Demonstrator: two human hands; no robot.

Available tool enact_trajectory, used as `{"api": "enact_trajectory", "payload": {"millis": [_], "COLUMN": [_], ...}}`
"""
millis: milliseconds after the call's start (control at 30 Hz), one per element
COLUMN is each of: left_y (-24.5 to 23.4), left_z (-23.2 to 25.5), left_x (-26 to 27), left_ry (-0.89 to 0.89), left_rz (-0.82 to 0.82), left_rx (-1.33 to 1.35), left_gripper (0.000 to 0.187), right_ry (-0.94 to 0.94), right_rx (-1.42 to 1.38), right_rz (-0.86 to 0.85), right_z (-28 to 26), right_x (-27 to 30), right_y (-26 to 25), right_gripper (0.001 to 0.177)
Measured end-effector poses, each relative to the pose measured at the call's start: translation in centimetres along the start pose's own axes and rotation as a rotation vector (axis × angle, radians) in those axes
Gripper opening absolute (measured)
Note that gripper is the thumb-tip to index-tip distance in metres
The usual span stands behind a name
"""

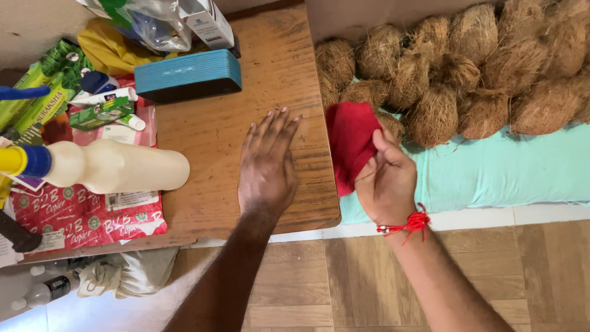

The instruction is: The person wipes a wooden table with a red cloth, sprays it with a cleaning solution from a spray bottle, and continues wiping the surface. They handle the spray bottle and cloth repeatedly while cleaning the table.

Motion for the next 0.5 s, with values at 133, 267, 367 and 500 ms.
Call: {"api": "enact_trajectory", "payload": {"millis": [133,267,367,500], "left_y": [-0.5,-0.8,-1.0,-1.1], "left_z": [0.3,0.6,0.6,0.5], "left_x": [-0.1,-0.3,-0.3,-0.3], "left_ry": [0.014,0.024,0.015,0.016], "left_rz": [0.019,0.032,0.042,0.028], "left_rx": [0.013,0.025,0.028,0.034], "left_gripper": [0.049,0.049,0.048,0.052], "right_ry": [-0.109,-0.254,-0.25,-0.256], "right_rx": [0.79,1.523,1.651,1.669], "right_rz": [0.131,0.097,0.034,-0.037], "right_z": [0.8,2.4,2.8,2.4], "right_x": [0.7,1.6,1.6,-0.1], "right_y": [2.7,4.7,4.7,4.8], "right_gripper": [0.045,0.05,0.052,0.055]}}
Point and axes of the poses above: each hand's wrist, its own x-axis away from the middle knuckle, its own y-axis out of the palm, z = x × y, the point moved 9 cm from there along -x, towards the middle knuckle, and after that the axes turned 8 degrees about y, right-handed, at the moved point
